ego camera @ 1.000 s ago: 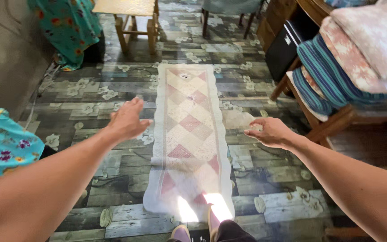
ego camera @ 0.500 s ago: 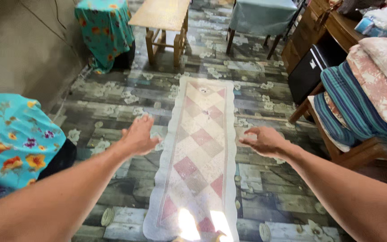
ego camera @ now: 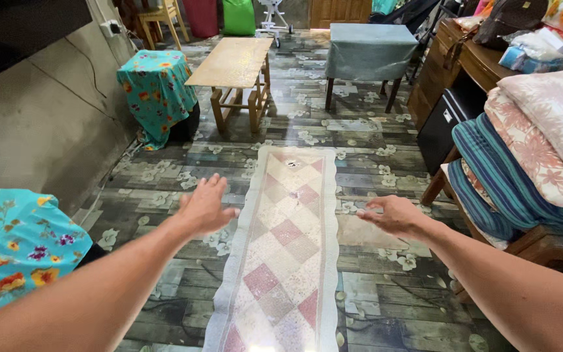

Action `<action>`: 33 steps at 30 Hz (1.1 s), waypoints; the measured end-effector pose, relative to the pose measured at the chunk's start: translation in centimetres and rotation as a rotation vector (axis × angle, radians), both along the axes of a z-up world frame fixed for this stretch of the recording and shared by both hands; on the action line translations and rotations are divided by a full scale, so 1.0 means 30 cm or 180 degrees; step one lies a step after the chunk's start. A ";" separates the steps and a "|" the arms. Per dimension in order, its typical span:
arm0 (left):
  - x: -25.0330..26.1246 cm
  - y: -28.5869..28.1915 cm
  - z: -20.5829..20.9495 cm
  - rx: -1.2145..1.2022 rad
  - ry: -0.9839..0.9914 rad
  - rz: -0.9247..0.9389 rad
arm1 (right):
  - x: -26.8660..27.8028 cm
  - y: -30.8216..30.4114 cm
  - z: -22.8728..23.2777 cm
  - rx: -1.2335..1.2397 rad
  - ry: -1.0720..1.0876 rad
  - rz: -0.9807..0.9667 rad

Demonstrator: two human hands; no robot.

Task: The person moves wooden chairs around a dining table, repositioning them one at a time. They then shake out a patterned cloth, carry a small woven mat to a door, and lay the mat on the floor beside it.

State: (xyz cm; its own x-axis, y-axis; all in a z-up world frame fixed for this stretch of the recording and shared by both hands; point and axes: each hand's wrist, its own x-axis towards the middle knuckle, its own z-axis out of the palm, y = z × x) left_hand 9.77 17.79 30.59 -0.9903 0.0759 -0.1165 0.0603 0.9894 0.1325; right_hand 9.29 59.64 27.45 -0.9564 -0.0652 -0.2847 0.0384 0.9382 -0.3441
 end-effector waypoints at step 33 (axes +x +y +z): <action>-1.020 -0.350 -0.015 0.0044 -0.0078 -0.0622 | -0.664 -0.315 0.109 -0.0053 0.0130 -0.0969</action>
